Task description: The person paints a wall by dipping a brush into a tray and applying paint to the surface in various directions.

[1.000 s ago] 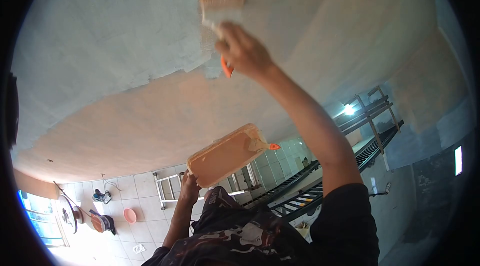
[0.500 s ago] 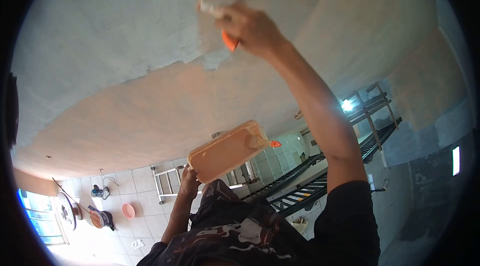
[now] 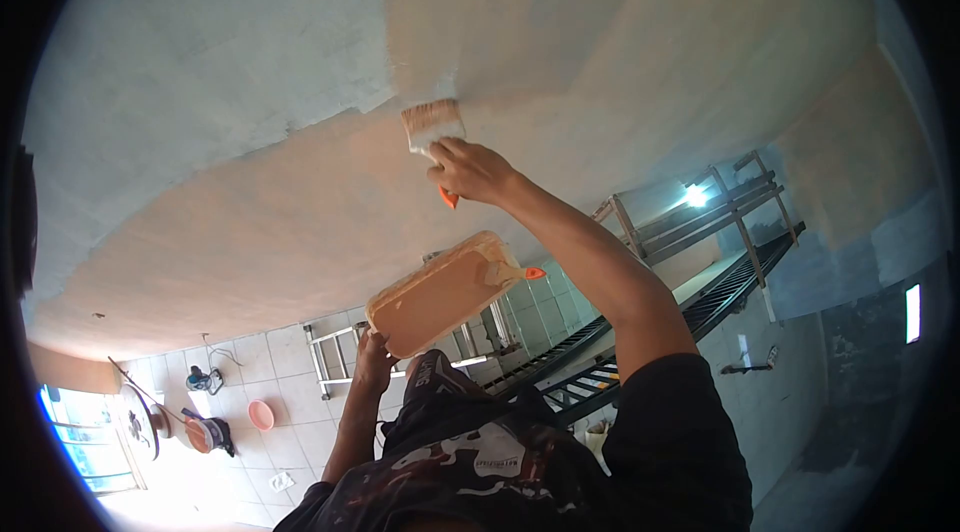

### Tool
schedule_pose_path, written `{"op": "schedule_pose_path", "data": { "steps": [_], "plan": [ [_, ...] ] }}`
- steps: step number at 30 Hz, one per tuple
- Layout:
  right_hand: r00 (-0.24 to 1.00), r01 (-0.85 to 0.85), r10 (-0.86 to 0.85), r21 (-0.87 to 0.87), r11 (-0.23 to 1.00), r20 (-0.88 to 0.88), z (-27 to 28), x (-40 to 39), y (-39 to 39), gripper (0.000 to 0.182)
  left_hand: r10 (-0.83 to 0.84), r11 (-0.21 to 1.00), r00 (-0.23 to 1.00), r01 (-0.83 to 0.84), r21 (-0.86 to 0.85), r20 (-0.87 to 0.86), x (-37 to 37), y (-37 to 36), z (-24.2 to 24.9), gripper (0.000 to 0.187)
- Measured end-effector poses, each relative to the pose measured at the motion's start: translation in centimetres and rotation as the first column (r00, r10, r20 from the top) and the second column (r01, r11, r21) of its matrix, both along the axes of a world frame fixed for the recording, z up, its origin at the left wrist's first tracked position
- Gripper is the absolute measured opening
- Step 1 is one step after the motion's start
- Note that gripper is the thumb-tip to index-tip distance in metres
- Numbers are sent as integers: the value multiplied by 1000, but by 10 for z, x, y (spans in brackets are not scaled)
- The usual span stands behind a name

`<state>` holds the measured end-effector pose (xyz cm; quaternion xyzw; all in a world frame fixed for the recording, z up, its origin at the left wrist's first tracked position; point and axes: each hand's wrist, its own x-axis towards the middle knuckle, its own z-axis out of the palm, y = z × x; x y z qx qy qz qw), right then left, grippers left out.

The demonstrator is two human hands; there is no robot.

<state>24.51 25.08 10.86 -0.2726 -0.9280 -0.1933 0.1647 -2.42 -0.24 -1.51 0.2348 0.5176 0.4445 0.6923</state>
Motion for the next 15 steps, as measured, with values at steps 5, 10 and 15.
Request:
{"op": "schedule_pose_path", "data": {
  "steps": [5,10,15],
  "plan": [
    [998,-30,21,-141,989,-67,20,19,-18,13,-13,1000,1000,13,-13,-2,-4,-6,-3,76],
    [987,-34,17,-111,993,-158,30,7,-1,24,-28,999,1000,28,-29,10,0,1,-5,74],
    [821,46,-44,-12,999,-569,35,26,15,31,-52,999,999,52,0,15,-2,7,1,73]
  ]
}}
